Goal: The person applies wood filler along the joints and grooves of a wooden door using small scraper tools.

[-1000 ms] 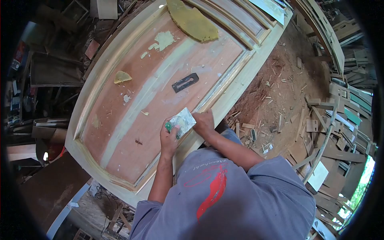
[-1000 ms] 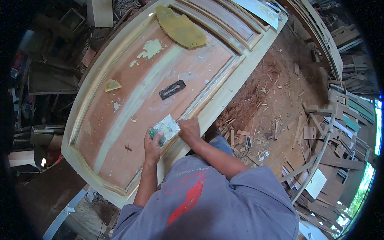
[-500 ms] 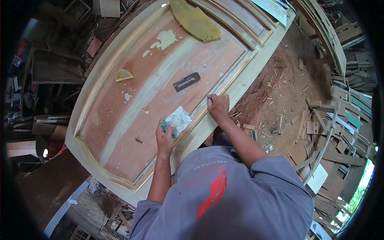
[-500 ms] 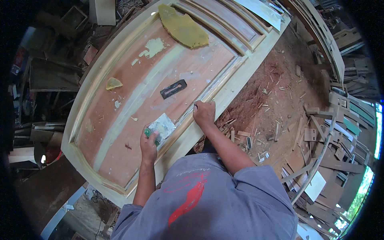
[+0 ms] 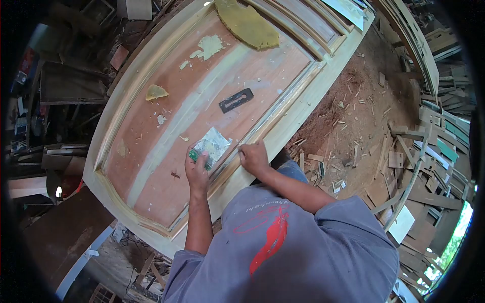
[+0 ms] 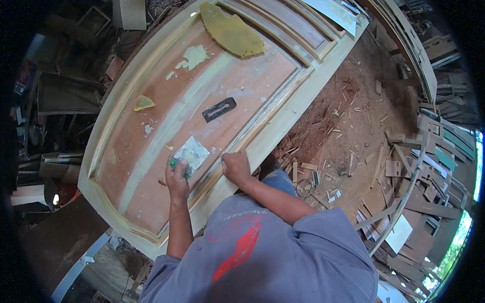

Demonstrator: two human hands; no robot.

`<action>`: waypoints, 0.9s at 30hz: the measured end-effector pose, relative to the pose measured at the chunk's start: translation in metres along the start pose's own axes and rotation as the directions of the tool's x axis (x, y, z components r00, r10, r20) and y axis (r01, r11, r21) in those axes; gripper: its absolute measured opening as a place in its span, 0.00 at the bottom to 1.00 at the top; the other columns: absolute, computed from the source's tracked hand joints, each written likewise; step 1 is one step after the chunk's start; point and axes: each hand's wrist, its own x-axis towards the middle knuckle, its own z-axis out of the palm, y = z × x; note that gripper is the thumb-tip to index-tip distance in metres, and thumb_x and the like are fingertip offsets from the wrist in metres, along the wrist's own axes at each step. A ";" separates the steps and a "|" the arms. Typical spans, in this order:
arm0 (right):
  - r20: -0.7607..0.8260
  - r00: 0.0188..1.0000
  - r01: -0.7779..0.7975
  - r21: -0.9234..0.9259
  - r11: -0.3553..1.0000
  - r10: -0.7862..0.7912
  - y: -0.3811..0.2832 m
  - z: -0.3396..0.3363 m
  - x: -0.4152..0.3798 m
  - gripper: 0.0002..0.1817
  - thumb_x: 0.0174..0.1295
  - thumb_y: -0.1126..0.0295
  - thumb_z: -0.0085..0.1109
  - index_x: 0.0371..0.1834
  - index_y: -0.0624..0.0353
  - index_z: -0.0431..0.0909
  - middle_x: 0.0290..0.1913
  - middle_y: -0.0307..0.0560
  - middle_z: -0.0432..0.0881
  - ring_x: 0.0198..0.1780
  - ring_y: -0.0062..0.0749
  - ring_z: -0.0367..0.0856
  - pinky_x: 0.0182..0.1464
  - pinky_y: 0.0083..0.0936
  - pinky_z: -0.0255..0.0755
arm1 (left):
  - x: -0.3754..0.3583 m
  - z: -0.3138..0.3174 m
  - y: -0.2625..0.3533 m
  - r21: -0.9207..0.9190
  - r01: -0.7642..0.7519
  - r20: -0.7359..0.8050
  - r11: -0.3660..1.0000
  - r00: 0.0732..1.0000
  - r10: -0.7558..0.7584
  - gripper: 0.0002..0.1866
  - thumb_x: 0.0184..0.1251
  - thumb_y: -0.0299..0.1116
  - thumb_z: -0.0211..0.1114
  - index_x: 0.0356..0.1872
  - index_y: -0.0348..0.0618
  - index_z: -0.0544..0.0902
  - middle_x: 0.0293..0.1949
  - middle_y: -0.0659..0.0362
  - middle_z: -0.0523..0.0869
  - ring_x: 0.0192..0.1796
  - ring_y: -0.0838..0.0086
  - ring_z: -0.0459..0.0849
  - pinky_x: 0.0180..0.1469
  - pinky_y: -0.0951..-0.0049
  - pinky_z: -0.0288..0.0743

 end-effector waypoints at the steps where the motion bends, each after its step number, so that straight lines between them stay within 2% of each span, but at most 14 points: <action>1: 0.019 1.000 -0.003 0.026 1.000 0.003 -0.003 0.003 -0.004 0.03 0.60 0.69 0.70 0.35 0.54 0.89 0.28 0.48 0.87 0.33 0.45 0.85 0.49 0.41 0.66 | 0.000 0.000 0.001 0.004 -0.003 0.002 1.000 1.000 0.003 0.16 0.74 0.25 0.59 0.60 0.35 0.77 0.49 0.59 0.86 0.49 0.77 0.85 0.56 0.74 0.79; 3: 0.060 0.998 -0.009 0.076 0.997 0.004 -0.010 0.001 -0.008 0.05 0.61 0.68 0.70 0.37 0.55 0.90 0.30 0.50 0.88 0.33 0.48 0.85 0.50 0.42 0.67 | -0.002 0.003 0.006 0.011 -0.009 -0.015 1.000 1.000 0.009 0.16 0.74 0.25 0.59 0.60 0.35 0.77 0.49 0.59 0.86 0.48 0.78 0.85 0.55 0.74 0.79; 6: 0.046 0.996 -0.085 0.115 0.990 0.080 -0.005 -0.012 -0.005 0.06 0.63 0.68 0.69 0.38 0.57 0.90 0.29 0.53 0.87 0.33 0.48 0.86 0.46 0.40 0.72 | -0.001 0.000 0.007 0.009 -0.039 -0.033 0.999 0.999 0.039 0.17 0.72 0.25 0.58 0.61 0.34 0.78 0.50 0.58 0.86 0.50 0.75 0.86 0.56 0.72 0.81; 9: 0.047 0.941 -0.317 0.466 0.826 0.335 0.006 -0.054 0.006 0.08 0.65 0.68 0.71 0.42 0.59 0.91 0.32 0.52 0.90 0.34 0.37 0.88 0.41 0.31 0.76 | -0.003 -0.006 0.014 -0.013 -0.073 -0.100 0.997 0.992 0.072 0.17 0.73 0.25 0.59 0.60 0.34 0.78 0.50 0.58 0.86 0.50 0.76 0.86 0.56 0.73 0.80; 11: 0.042 0.904 -0.378 0.550 0.745 0.426 0.034 -0.069 0.009 0.08 0.66 0.70 0.72 0.44 0.61 0.91 0.34 0.47 0.91 0.34 0.23 0.85 0.36 0.22 0.76 | -0.003 -0.009 0.017 -0.056 -0.089 -0.145 0.995 0.986 0.080 0.16 0.73 0.25 0.59 0.60 0.34 0.78 0.49 0.58 0.86 0.50 0.76 0.86 0.55 0.73 0.81; 13: 0.191 0.801 -0.537 0.649 0.539 0.568 0.049 -0.102 0.016 0.09 0.66 0.70 0.73 0.45 0.62 0.90 0.36 0.42 0.90 0.35 0.18 0.82 0.38 0.20 0.75 | 0.000 -0.012 0.019 -0.123 -0.104 -0.167 0.987 0.983 0.083 0.17 0.73 0.24 0.59 0.60 0.34 0.78 0.50 0.57 0.87 0.50 0.75 0.86 0.56 0.72 0.82; 16: 0.185 0.785 -0.443 0.835 0.326 0.592 0.077 -0.132 0.020 0.11 0.67 0.72 0.72 0.49 0.65 0.87 0.38 0.41 0.89 0.36 0.19 0.83 0.38 0.18 0.75 | 0.007 -0.012 0.012 -0.120 -0.133 -0.185 0.984 0.977 0.109 0.21 0.71 0.23 0.56 0.64 0.33 0.77 0.52 0.53 0.87 0.52 0.66 0.89 0.53 0.62 0.89; 19: 0.183 0.755 -0.435 0.859 0.271 0.630 0.087 -0.175 0.033 0.13 0.65 0.72 0.73 0.49 0.65 0.86 0.36 0.41 0.88 0.36 0.19 0.82 0.40 0.16 0.73 | 0.012 0.016 0.013 -0.140 -0.135 -0.176 0.981 0.978 0.109 0.22 0.71 0.23 0.56 0.65 0.32 0.76 0.52 0.52 0.87 0.52 0.66 0.89 0.53 0.62 0.89; 22: 0.190 0.761 -0.387 0.900 0.198 0.621 0.114 -0.204 0.047 0.14 0.66 0.73 0.73 0.51 0.67 0.84 0.40 0.44 0.89 0.39 0.23 0.85 0.41 0.19 0.76 | 0.014 0.055 0.018 -0.213 -0.126 -0.110 0.969 0.988 0.104 0.17 0.73 0.24 0.58 0.61 0.33 0.78 0.51 0.56 0.87 0.51 0.73 0.87 0.56 0.71 0.82; 24: 0.184 0.777 -0.351 0.921 0.171 0.603 0.135 -0.224 0.060 0.15 0.67 0.73 0.72 0.53 0.68 0.83 0.44 0.46 0.89 0.42 0.26 0.87 0.43 0.21 0.79 | 0.017 0.080 0.015 -0.190 -0.137 -0.101 0.972 0.988 0.119 0.17 0.73 0.24 0.58 0.61 0.33 0.78 0.51 0.56 0.87 0.52 0.73 0.87 0.58 0.71 0.81; 27: 0.159 0.803 -0.288 0.947 0.140 0.574 0.169 -0.264 0.085 0.11 0.67 0.75 0.70 0.51 0.63 0.84 0.43 0.44 0.89 0.42 0.25 0.88 0.45 0.22 0.82 | 0.029 0.121 0.008 -0.128 -0.142 -0.082 0.982 0.988 0.132 0.18 0.72 0.25 0.58 0.61 0.32 0.78 0.52 0.56 0.87 0.53 0.72 0.86 0.60 0.70 0.79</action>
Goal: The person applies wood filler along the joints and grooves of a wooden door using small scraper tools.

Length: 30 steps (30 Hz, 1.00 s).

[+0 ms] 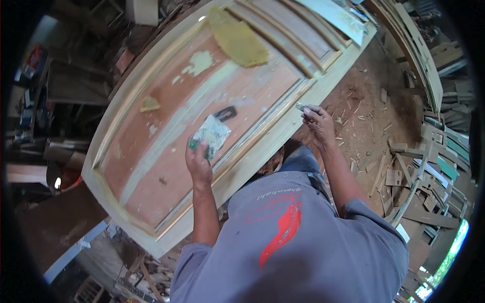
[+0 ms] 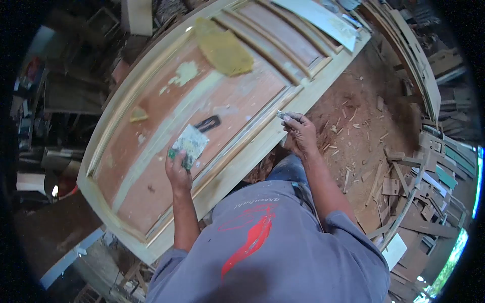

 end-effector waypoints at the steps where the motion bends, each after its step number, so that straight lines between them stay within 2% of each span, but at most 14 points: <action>1: -0.029 1.000 -0.008 -0.017 1.000 0.007 -0.017 -0.010 0.012 0.11 0.67 0.75 0.70 0.51 0.62 0.84 0.43 0.43 0.89 0.42 0.25 0.88 0.46 0.22 0.82 | 0.004 0.018 -0.008 0.018 -0.006 0.020 1.000 1.000 0.005 0.18 0.72 0.26 0.59 0.61 0.32 0.78 0.52 0.56 0.87 0.53 0.72 0.86 0.61 0.70 0.78; 5: -0.008 0.997 0.081 0.060 0.995 -0.081 -0.080 -0.075 0.098 0.12 0.67 0.74 0.71 0.52 0.62 0.84 0.43 0.42 0.89 0.41 0.25 0.88 0.45 0.21 0.81 | 0.025 0.113 -0.037 0.051 -0.025 0.000 0.998 1.000 0.025 0.20 0.71 0.26 0.59 0.62 0.32 0.78 0.53 0.56 0.87 0.53 0.72 0.86 0.62 0.70 0.77; 8: -0.022 0.970 0.237 -0.106 0.966 -0.241 -0.142 -0.134 0.196 0.11 0.67 0.74 0.71 0.51 0.63 0.86 0.42 0.42 0.89 0.40 0.24 0.87 0.43 0.20 0.79 | 0.050 0.190 -0.077 0.067 -0.030 -0.007 0.997 1.000 0.031 0.20 0.70 0.26 0.59 0.61 0.33 0.78 0.53 0.56 0.87 0.54 0.72 0.86 0.63 0.70 0.77; 9: -0.040 0.951 0.292 -0.215 0.932 -0.307 -0.162 -0.157 0.239 0.10 0.67 0.74 0.71 0.50 0.64 0.86 0.41 0.43 0.90 0.40 0.24 0.87 0.43 0.21 0.79 | 0.062 0.218 -0.091 0.087 -0.028 0.001 0.996 1.000 0.028 0.20 0.70 0.26 0.59 0.61 0.33 0.78 0.52 0.56 0.87 0.54 0.72 0.86 0.63 0.70 0.77; 13: -0.082 0.837 0.392 -0.600 0.698 -0.540 -0.245 -0.242 0.400 0.08 0.66 0.74 0.69 0.46 0.65 0.88 0.39 0.45 0.91 0.41 0.27 0.89 0.44 0.24 0.80 | 0.112 0.353 -0.159 0.048 0.093 -0.015 0.994 0.996 -0.093 0.19 0.70 0.25 0.61 0.60 0.35 0.79 0.52 0.58 0.87 0.54 0.73 0.86 0.62 0.70 0.77; 15: -0.050 0.788 0.404 -0.710 0.577 -0.614 -0.285 -0.277 0.473 0.08 0.66 0.74 0.68 0.46 0.64 0.89 0.39 0.47 0.92 0.42 0.31 0.90 0.46 0.26 0.81 | 0.135 0.425 -0.182 0.071 0.163 0.033 0.984 0.986 -0.166 0.19 0.70 0.25 0.62 0.62 0.37 0.79 0.51 0.60 0.87 0.53 0.74 0.85 0.59 0.72 0.78; 17: 0.038 0.766 0.434 -0.767 0.473 -0.641 -0.305 -0.310 0.545 0.09 0.67 0.72 0.67 0.47 0.61 0.89 0.40 0.50 0.92 0.43 0.37 0.91 0.48 0.30 0.82 | 0.157 0.487 -0.200 0.155 0.220 0.087 0.963 0.968 -0.235 0.20 0.71 0.25 0.63 0.63 0.37 0.79 0.51 0.60 0.87 0.52 0.75 0.85 0.58 0.73 0.78; 20: 0.060 0.806 0.297 -0.901 0.316 -0.588 -0.341 -0.324 0.617 0.09 0.67 0.69 0.67 0.48 0.56 0.90 0.44 0.54 0.92 0.46 0.46 0.91 0.50 0.37 0.82 | 0.184 0.556 -0.222 0.242 0.266 0.136 0.933 0.943 -0.305 0.21 0.72 0.26 0.63 0.65 0.37 0.78 0.50 0.60 0.86 0.50 0.77 0.83 0.56 0.74 0.77; 21: 0.087 0.801 0.301 -0.913 0.274 -0.592 -0.349 -0.327 0.637 0.10 0.67 0.66 0.66 0.47 0.53 0.90 0.45 0.53 0.91 0.47 0.51 0.90 0.51 0.42 0.81 | 0.191 0.575 -0.229 0.265 0.277 0.150 0.924 0.934 -0.323 0.21 0.72 0.26 0.63 0.65 0.37 0.78 0.50 0.61 0.86 0.50 0.77 0.83 0.55 0.75 0.77; 24: 0.235 0.758 0.292 -0.956 -0.006 -0.609 -0.362 -0.332 0.680 0.08 0.65 0.70 0.65 0.45 0.54 0.90 0.42 0.56 0.90 0.45 0.54 0.88 0.49 0.47 0.80 | 0.213 0.624 -0.247 0.318 0.266 0.191 0.910 0.922 -0.336 0.21 0.73 0.26 0.63 0.65 0.36 0.78 0.49 0.60 0.85 0.49 0.78 0.82 0.55 0.74 0.77; 27: 0.303 0.757 0.309 -0.947 -0.091 -0.578 -0.358 -0.341 0.705 0.08 0.62 0.73 0.64 0.42 0.53 0.90 0.38 0.59 0.88 0.43 0.57 0.86 0.47 0.51 0.79 | 0.233 0.655 -0.267 0.382 0.233 0.237 0.894 0.911 -0.338 0.20 0.72 0.25 0.62 0.64 0.35 0.78 0.48 0.60 0.84 0.48 0.78 0.81 0.54 0.74 0.77; 30: 0.336 0.804 0.324 -0.939 -0.112 -0.490 -0.351 -0.347 0.717 0.07 0.63 0.69 0.67 0.42 0.56 0.88 0.37 0.55 0.89 0.45 0.54 0.86 0.49 0.48 0.79 | 0.258 0.678 -0.289 0.437 0.232 0.256 0.869 0.894 -0.368 0.20 0.72 0.25 0.62 0.64 0.36 0.79 0.48 0.60 0.85 0.48 0.78 0.81 0.54 0.74 0.77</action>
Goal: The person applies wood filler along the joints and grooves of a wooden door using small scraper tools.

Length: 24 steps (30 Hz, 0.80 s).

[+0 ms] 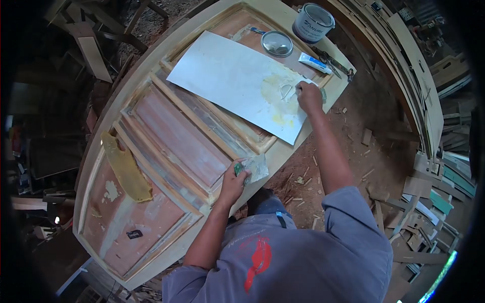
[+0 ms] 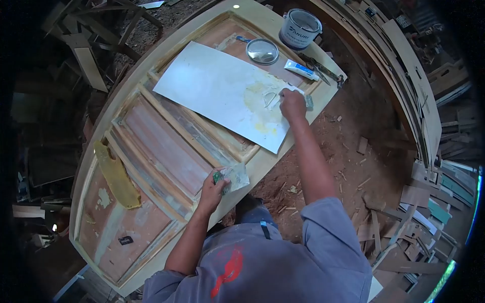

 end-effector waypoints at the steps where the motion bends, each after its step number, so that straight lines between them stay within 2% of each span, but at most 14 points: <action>1: -0.001 1.000 -0.005 0.042 0.999 0.005 0.001 0.004 -0.004 0.06 0.63 0.69 0.67 0.40 0.56 0.88 0.38 0.55 0.89 0.45 0.54 0.87 0.49 0.48 0.79 | 0.010 0.004 0.000 0.017 0.018 0.005 1.000 1.000 -0.018 0.20 0.72 0.25 0.62 0.63 0.36 0.79 0.48 0.60 0.85 0.47 0.78 0.81 0.54 0.74 0.77; 4: 0.032 0.999 0.014 0.153 0.988 -0.019 -0.021 -0.001 -0.018 0.07 0.58 0.75 0.65 0.38 0.53 0.88 0.34 0.61 0.86 0.41 0.59 0.85 0.47 0.52 0.78 | 0.039 0.022 0.013 -0.146 0.058 -0.001 0.988 0.998 -0.059 0.20 0.72 0.25 0.61 0.64 0.37 0.80 0.49 0.61 0.85 0.46 0.78 0.81 0.53 0.74 0.78; 7: 0.098 0.995 0.012 0.169 0.985 -0.029 -0.040 -0.004 -0.036 0.05 0.59 0.73 0.66 0.37 0.55 0.88 0.34 0.60 0.86 0.40 0.59 0.85 0.47 0.52 0.78 | 0.073 0.038 0.024 -0.293 0.070 -0.074 0.954 0.993 -0.096 0.20 0.72 0.25 0.61 0.64 0.38 0.80 0.49 0.61 0.86 0.46 0.78 0.82 0.53 0.75 0.78; 10: 0.144 0.989 -0.018 0.248 0.969 -0.018 -0.048 -0.015 -0.052 0.05 0.60 0.72 0.67 0.38 0.56 0.88 0.35 0.58 0.88 0.41 0.57 0.86 0.48 0.51 0.79 | 0.110 0.044 0.018 -0.390 0.009 -0.051 0.921 0.998 -0.032 0.20 0.71 0.24 0.60 0.63 0.38 0.81 0.48 0.61 0.87 0.47 0.77 0.84 0.54 0.75 0.78; 11: 0.160 0.987 -0.035 0.286 0.958 -0.012 -0.049 -0.019 -0.053 0.05 0.61 0.71 0.67 0.38 0.56 0.88 0.35 0.58 0.89 0.42 0.56 0.87 0.48 0.50 0.79 | 0.120 0.046 0.017 -0.384 -0.010 -0.035 0.923 0.999 -0.004 0.18 0.71 0.24 0.60 0.61 0.37 0.82 0.47 0.61 0.87 0.47 0.77 0.84 0.55 0.75 0.78; 14: 0.135 0.973 -0.226 0.426 0.876 0.185 -0.032 -0.032 -0.040 0.06 0.61 0.71 0.68 0.39 0.58 0.89 0.37 0.56 0.90 0.43 0.54 0.87 0.50 0.49 0.80 | 0.142 0.050 0.013 -0.385 0.045 -0.052 0.922 0.996 -0.071 0.15 0.71 0.25 0.61 0.56 0.36 0.84 0.45 0.61 0.88 0.44 0.77 0.84 0.54 0.75 0.78; 15: 0.100 0.972 -0.236 0.433 0.870 0.214 -0.023 -0.034 -0.032 0.06 0.61 0.72 0.68 0.40 0.58 0.89 0.39 0.56 0.90 0.44 0.54 0.88 0.50 0.47 0.80 | 0.146 0.051 0.012 -0.398 0.036 -0.078 0.917 0.994 -0.073 0.14 0.71 0.25 0.61 0.54 0.36 0.85 0.43 0.62 0.88 0.43 0.78 0.84 0.53 0.75 0.78; 18: 0.046 0.992 -0.126 0.240 0.963 0.119 -0.004 -0.026 -0.013 0.07 0.60 0.74 0.67 0.41 0.57 0.89 0.38 0.56 0.90 0.44 0.54 0.87 0.49 0.48 0.80 | 0.153 0.055 0.008 -0.400 0.007 -0.140 0.917 0.988 -0.069 0.10 0.71 0.26 0.62 0.49 0.36 0.86 0.41 0.63 0.88 0.40 0.78 0.84 0.50 0.75 0.78; 19: 0.022 0.999 -0.027 0.160 0.987 0.024 -0.001 -0.020 -0.013 0.08 0.60 0.74 0.66 0.41 0.56 0.89 0.37 0.56 0.89 0.43 0.56 0.86 0.48 0.49 0.79 | 0.154 0.054 0.006 -0.379 -0.005 -0.155 0.925 0.986 -0.058 0.09 0.71 0.26 0.62 0.47 0.36 0.86 0.40 0.63 0.88 0.40 0.78 0.84 0.49 0.75 0.77; 22: 0.082 0.996 -0.040 0.203 0.978 0.023 -0.014 -0.016 -0.025 0.08 0.59 0.74 0.65 0.41 0.55 0.88 0.35 0.56 0.88 0.41 0.57 0.86 0.47 0.51 0.79 | 0.151 0.053 0.012 -0.316 -0.007 -0.183 0.949 0.982 -0.053 0.09 0.70 0.28 0.64 0.46 0.35 0.86 0.40 0.61 0.89 0.41 0.76 0.85 0.50 0.73 0.78; 24: 0.156 0.987 -0.089 0.280 0.956 0.046 -0.029 -0.023 -0.043 0.09 0.60 0.74 0.66 0.43 0.55 0.89 0.38 0.58 0.89 0.42 0.56 0.87 0.49 0.46 0.81 | 0.148 0.054 0.013 -0.283 -0.013 -0.195 0.959 0.980 -0.045 0.09 0.70 0.28 0.64 0.46 0.35 0.86 0.40 0.60 0.89 0.41 0.76 0.86 0.50 0.73 0.79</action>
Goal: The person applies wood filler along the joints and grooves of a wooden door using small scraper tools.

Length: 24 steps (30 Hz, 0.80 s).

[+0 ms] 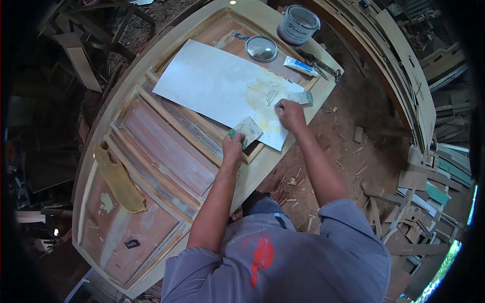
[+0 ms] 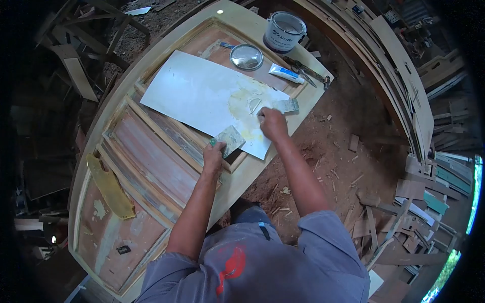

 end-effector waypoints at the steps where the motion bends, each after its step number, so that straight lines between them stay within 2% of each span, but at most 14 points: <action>1: 0.038 0.999 -0.039 0.057 0.998 0.037 -0.009 -0.001 -0.009 0.10 0.60 0.74 0.67 0.44 0.55 0.89 0.39 0.58 0.89 0.43 0.56 0.88 0.49 0.44 0.81 | -0.001 0.000 -0.001 0.008 -0.018 -0.006 1.000 1.000 0.018 0.09 0.70 0.27 0.63 0.46 0.35 0.86 0.40 0.61 0.89 0.40 0.76 0.85 0.49 0.73 0.78; 2: 0.078 0.994 -0.079 0.114 0.990 0.070 -0.016 -0.006 -0.016 0.10 0.61 0.74 0.67 0.45 0.55 0.90 0.40 0.59 0.89 0.43 0.55 0.89 0.49 0.42 0.81 | -0.003 -0.001 -0.001 0.015 -0.036 -0.013 0.999 0.999 0.036 0.09 0.71 0.26 0.62 0.46 0.36 0.86 0.40 0.62 0.89 0.39 0.77 0.85 0.48 0.74 0.78; 3: 0.102 0.988 -0.132 0.193 0.972 0.114 -0.022 -0.010 -0.023 0.09 0.64 0.73 0.69 0.47 0.58 0.90 0.41 0.55 0.92 0.42 0.42 0.91 0.49 0.33 0.82 | -0.012 -0.002 0.009 0.040 -0.029 -0.016 0.999 0.999 0.030 0.10 0.71 0.26 0.62 0.47 0.35 0.86 0.41 0.61 0.89 0.40 0.77 0.86 0.49 0.74 0.79; 5: 0.054 0.986 -0.163 0.454 0.876 0.156 -0.025 -0.019 -0.036 0.08 0.66 0.74 0.69 0.47 0.62 0.89 0.41 0.49 0.92 0.42 0.30 0.89 0.48 0.27 0.81 | -0.034 -0.017 0.028 0.091 -0.011 -0.032 0.996 0.999 0.014 0.11 0.71 0.26 0.61 0.49 0.32 0.86 0.43 0.59 0.90 0.42 0.76 0.87 0.50 0.73 0.80; 7: 0.045 0.980 -0.179 0.625 0.760 0.194 -0.039 -0.029 -0.051 0.08 0.69 0.76 0.69 0.47 0.67 0.88 0.41 0.41 0.91 0.42 0.17 0.85 0.47 0.19 0.78 | -0.052 -0.044 0.029 0.018 -0.012 0.000 1.000 1.000 0.012 0.11 0.70 0.26 0.62 0.48 0.31 0.85 0.43 0.58 0.89 0.42 0.74 0.87 0.50 0.71 0.80; 8: 0.036 0.980 -0.177 0.614 0.770 0.196 -0.050 -0.034 -0.060 0.08 0.69 0.76 0.69 0.48 0.67 0.88 0.41 0.41 0.91 0.41 0.18 0.85 0.46 0.19 0.78 | -0.063 -0.060 0.030 -0.016 -0.010 0.015 1.000 1.000 0.011 0.11 0.70 0.26 0.63 0.48 0.31 0.84 0.42 0.57 0.89 0.42 0.73 0.87 0.50 0.71 0.81; 9: 0.025 0.980 -0.171 0.604 0.778 0.195 -0.063 -0.037 -0.069 0.08 0.69 0.76 0.69 0.48 0.66 0.88 0.40 0.40 0.90 0.41 0.18 0.85 0.46 0.19 0.78 | -0.075 -0.078 0.033 0.065 -0.051 0.016 0.997 0.999 0.050 0.12 0.70 0.25 0.61 0.51 0.30 0.83 0.45 0.56 0.90 0.45 0.72 0.88 0.53 0.70 0.81; 12: 0.021 0.979 -0.177 0.578 0.797 0.202 -0.086 -0.029 -0.097 0.09 0.68 0.75 0.68 0.48 0.66 0.89 0.40 0.42 0.91 0.41 0.20 0.86 0.47 0.21 0.79 | -0.116 -0.125 0.035 -0.011 -0.042 -0.011 0.999 0.999 0.042 0.13 0.71 0.25 0.62 0.53 0.30 0.83 0.47 0.56 0.90 0.46 0.72 0.88 0.54 0.70 0.81; 16: 0.068 0.977 -0.195 0.668 0.718 0.203 -0.119 0.005 -0.138 0.09 0.68 0.74 0.68 0.48 0.66 0.89 0.41 0.43 0.92 0.42 0.21 0.86 0.48 0.22 0.80 | -0.176 -0.197 0.045 0.004 -0.020 -0.067 1.000 0.998 0.020 0.15 0.70 0.25 0.62 0.55 0.31 0.83 0.49 0.56 0.90 0.48 0.73 0.88 0.57 0.71 0.81; 19: 0.109 0.981 -0.193 0.631 0.751 0.161 -0.171 0.039 -0.172 0.10 0.67 0.74 0.69 0.48 0.66 0.89 0.41 0.45 0.92 0.42 0.23 0.87 0.49 0.24 0.80 | -0.216 -0.255 0.051 -0.043 -0.038 -0.117 0.998 0.993 0.033 0.14 0.72 0.25 0.62 0.55 0.33 0.84 0.48 0.59 0.90 0.48 0.77 0.87 0.55 0.74 0.80; 22: 0.025 1.000 -0.009 0.527 0.850 -0.005 -0.227 0.092 -0.200 0.10 0.66 0.73 0.69 0.48 0.64 0.89 0.42 0.48 0.93 0.42 0.26 0.88 0.49 0.25 0.80 | -0.241 -0.327 0.036 -0.053 -0.074 -0.168 0.996 0.984 0.064 0.14 0.72 0.25 0.62 0.56 0.34 0.84 0.48 0.59 0.90 0.48 0.77 0.87 0.55 0.74 0.80; 23: -0.024 0.997 0.077 0.465 0.882 -0.075 -0.247 0.110 -0.209 0.10 0.65 0.73 0.69 0.47 0.62 0.89 0.41 0.51 0.92 0.42 0.33 0.89 0.49 0.30 0.81 | -0.248 -0.350 0.029 -0.016 -0.102 -0.190 0.995 0.977 0.097 0.15 0.72 0.24 0.62 0.56 0.34 0.84 0.48 0.59 0.90 0.48 0.77 0.87 0.55 0.74 0.80; 24: -0.038 0.992 0.128 0.395 0.910 -0.123 -0.268 0.126 -0.218 0.09 0.65 0.73 0.69 0.47 0.62 0.89 0.41 0.51 0.92 0.42 0.35 0.89 0.48 0.32 0.81 | -0.256 -0.372 0.022 0.021 -0.127 -0.212 0.992 0.969 0.128 0.15 0.72 0.24 0.61 0.56 0.34 0.83 0.48 0.59 0.90 0.47 0.77 0.87 0.55 0.74 0.80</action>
